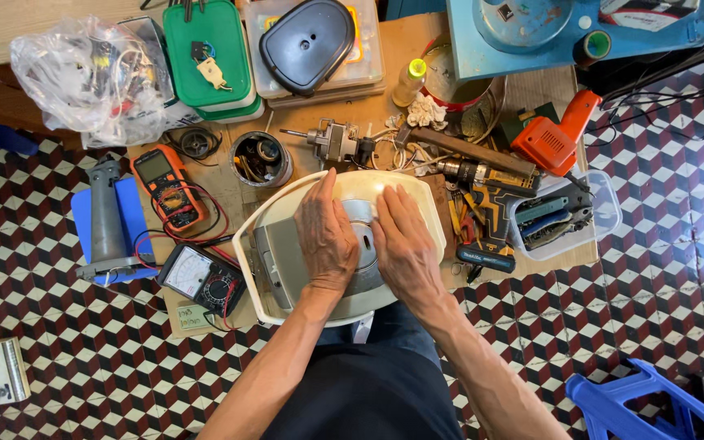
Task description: The person disassembles and reassembles a small electric motor on a workbench. They use a hammer to tap the rotor, a power drill to spin the shaft, and a screwdriver to adjust internal components. Finally, they pick up a white helmet from the floor and place it on the table.
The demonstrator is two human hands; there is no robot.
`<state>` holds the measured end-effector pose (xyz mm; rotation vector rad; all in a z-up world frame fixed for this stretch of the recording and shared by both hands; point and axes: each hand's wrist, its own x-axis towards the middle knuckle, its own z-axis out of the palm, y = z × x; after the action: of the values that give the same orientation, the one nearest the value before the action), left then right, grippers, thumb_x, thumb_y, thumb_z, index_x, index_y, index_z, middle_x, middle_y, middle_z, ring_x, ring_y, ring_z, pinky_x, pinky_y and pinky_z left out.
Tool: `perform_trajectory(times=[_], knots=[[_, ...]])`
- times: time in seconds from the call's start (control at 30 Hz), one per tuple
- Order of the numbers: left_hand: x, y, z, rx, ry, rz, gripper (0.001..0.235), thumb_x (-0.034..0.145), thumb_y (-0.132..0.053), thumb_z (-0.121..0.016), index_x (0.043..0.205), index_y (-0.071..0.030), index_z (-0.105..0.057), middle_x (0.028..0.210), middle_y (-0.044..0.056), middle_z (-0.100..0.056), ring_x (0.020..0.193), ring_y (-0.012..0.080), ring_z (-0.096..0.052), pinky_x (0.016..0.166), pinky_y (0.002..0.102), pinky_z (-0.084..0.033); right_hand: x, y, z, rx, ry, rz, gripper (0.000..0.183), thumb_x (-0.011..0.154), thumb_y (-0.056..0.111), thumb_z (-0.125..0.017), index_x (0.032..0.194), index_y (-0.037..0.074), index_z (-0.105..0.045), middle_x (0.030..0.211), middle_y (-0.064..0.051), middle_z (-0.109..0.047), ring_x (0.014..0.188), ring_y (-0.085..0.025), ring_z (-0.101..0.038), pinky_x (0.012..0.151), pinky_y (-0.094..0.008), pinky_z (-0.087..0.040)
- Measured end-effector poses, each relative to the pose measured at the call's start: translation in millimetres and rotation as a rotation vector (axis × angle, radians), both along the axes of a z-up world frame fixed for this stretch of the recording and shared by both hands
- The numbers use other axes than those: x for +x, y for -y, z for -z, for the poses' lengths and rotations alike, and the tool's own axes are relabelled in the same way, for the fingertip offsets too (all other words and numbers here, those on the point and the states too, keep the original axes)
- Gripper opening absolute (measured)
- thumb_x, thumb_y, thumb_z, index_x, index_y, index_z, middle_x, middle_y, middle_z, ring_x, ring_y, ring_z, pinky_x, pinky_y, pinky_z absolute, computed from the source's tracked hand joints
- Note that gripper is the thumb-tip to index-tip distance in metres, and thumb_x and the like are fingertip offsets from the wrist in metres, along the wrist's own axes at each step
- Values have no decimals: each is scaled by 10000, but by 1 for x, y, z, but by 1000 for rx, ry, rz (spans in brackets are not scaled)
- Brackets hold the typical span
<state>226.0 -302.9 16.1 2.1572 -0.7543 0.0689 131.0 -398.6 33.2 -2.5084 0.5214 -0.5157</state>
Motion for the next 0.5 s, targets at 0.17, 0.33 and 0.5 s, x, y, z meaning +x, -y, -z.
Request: perform_trajectory(times=[0.17, 0.33, 0.5], knots=[[2, 0, -8, -26, -11, -23, 488, 1051, -59, -477, 1534, -25, -408, 1355, 204, -592, 1291, 351, -559, 1127, 471, -396, 4, -3, -18, 64, -6, 4, 353, 972, 52, -632, 1297, -85, -618, 1394, -242, -598, 1383, -413, -523, 1147, -452, -444], [2, -3, -5, -41, -76, -44, 502, 1052, -43, -458, 1548, -23, -385, 1348, 205, -594, 1279, 358, -566, 1119, 464, -414, -46, -17, -25, 2, -68, 102, 361, 965, 37, -612, 1301, -94, -618, 1419, -270, -579, 1358, -412, -545, 1148, -458, -441], [2, -4, -3, -113, -76, -81, 486, 1079, -31, -415, 1560, -13, -349, 1419, 232, -550, 1327, 387, -543, 1136, 451, -430, 1, -2, -12, -10, -55, 21, 348, 948, 47, -630, 1264, -97, -637, 1361, -260, -615, 1335, -429, -544, 1115, -462, -449]])
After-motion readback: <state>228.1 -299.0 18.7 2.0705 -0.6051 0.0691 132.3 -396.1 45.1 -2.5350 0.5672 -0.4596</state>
